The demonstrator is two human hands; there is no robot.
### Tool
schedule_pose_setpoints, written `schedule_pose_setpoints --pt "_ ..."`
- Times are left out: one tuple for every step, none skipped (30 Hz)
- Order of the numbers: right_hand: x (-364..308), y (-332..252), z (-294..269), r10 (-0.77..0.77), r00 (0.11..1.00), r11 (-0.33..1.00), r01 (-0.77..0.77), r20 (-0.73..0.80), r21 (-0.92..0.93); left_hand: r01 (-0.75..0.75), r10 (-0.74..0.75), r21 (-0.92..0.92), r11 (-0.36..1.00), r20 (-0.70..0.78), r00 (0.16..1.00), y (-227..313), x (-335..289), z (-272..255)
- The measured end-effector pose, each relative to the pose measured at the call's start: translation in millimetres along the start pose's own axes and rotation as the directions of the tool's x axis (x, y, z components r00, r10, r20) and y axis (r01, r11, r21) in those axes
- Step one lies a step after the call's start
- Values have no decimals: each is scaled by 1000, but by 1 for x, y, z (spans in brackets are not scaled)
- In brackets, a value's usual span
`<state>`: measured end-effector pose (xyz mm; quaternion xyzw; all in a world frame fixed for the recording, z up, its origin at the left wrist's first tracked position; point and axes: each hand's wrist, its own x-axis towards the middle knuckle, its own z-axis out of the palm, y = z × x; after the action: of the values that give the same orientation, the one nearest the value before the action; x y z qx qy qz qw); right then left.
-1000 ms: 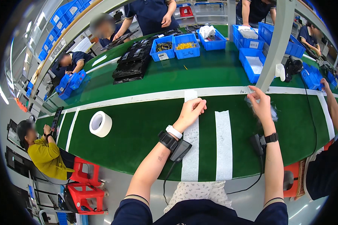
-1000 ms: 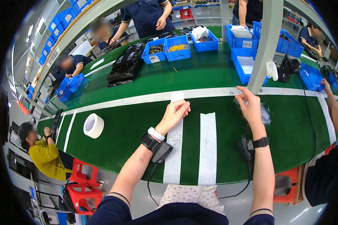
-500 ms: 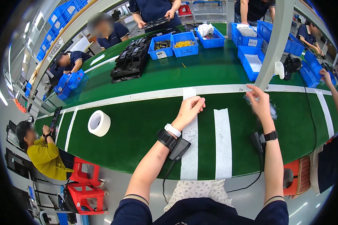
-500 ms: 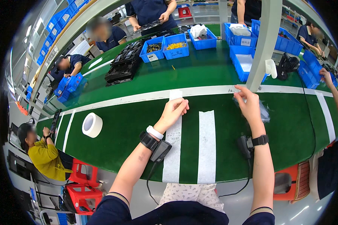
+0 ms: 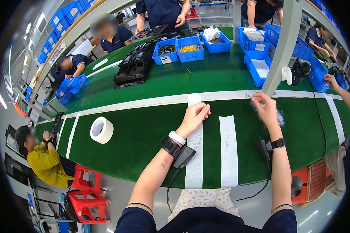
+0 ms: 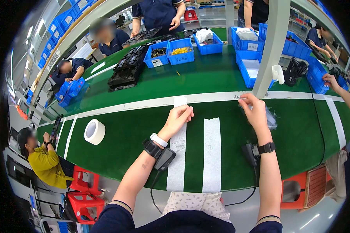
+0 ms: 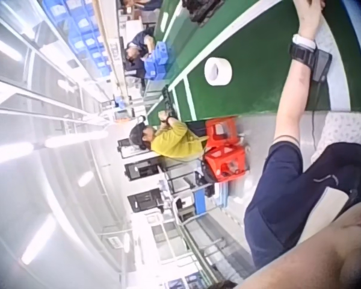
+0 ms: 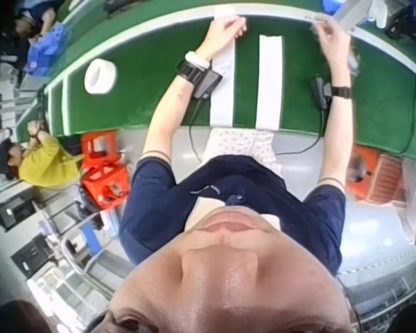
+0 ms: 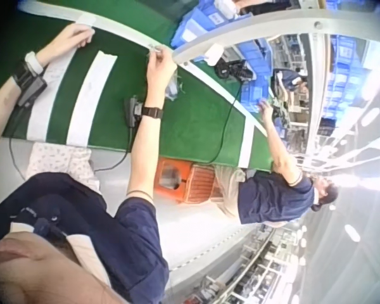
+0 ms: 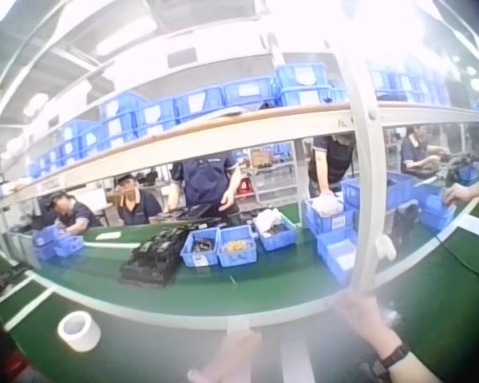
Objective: Inspecting and placing small industrial components into a plastic bag at a workstation.
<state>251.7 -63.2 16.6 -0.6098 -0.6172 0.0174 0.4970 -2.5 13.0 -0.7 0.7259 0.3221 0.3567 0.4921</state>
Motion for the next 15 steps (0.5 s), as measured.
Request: schedule_pose_setpoints --pt "2 0 0 2 1000 1000 -2 -2 1 1 -1 -13 1000 4 1000 -1 1 0" --pt "3 -3 -3 3 1000 1000 -3 -4 6 5 -5 -12 1000 6 1000 0 0 -1" --pt "3 -4 -3 4 1000 1000 -3 -6 12 0 0 -8 1000 3 1000 2 0 -2" --pt "3 -5 -2 -2 1000 1000 2 -23 20 -5 5 -4 1000 0 1000 3 -1 -3" --pt "4 -4 -2 -7 1000 1000 7 -21 20 -7 7 -4 1000 -5 1000 3 0 -2" --pt "3 -3 -1 -5 1000 1000 6 -22 22 -9 9 6 1000 -1 1000 2 0 -2" --pt "3 -3 -2 -4 1000 1000 5 -23 24 -11 11 16 1000 2 1000 1 0 -1" --pt "2 -2 -2 -6 1000 1000 7 -23 24 -13 13 16 1000 2 1000 1 0 -1" --pt "2 -2 -3 -38 999 999 37 -29 -40 -10 10 13 1000 6 1000 0 0 0" --pt "3 -1 -4 -70 997 992 67 -33 -104 -7 7 11 1000 11 1000 0 1 0" --pt "2 -3 -4 -65 997 993 61 -35 -102 -3 3 13 1000 15 1000 -1 0 -1" --pt "3 -5 -4 -68 996 994 63 -54 -93 1 -1 -9 1000 6 1000 0 0 -1" --pt "4 -6 -3 -70 995 994 64 -73 -84 5 -5 -31 1000 -4 1000 0 -1 -2" --pt "6 -4 -4 -54 996 996 48 -75 -79 5 -5 -33 999 -2 1000 2 0 -2" --pt "5 -2 -3 -54 996 996 48 -74 -81 4 -4 -20 1000 2 1000 4 0 -2"
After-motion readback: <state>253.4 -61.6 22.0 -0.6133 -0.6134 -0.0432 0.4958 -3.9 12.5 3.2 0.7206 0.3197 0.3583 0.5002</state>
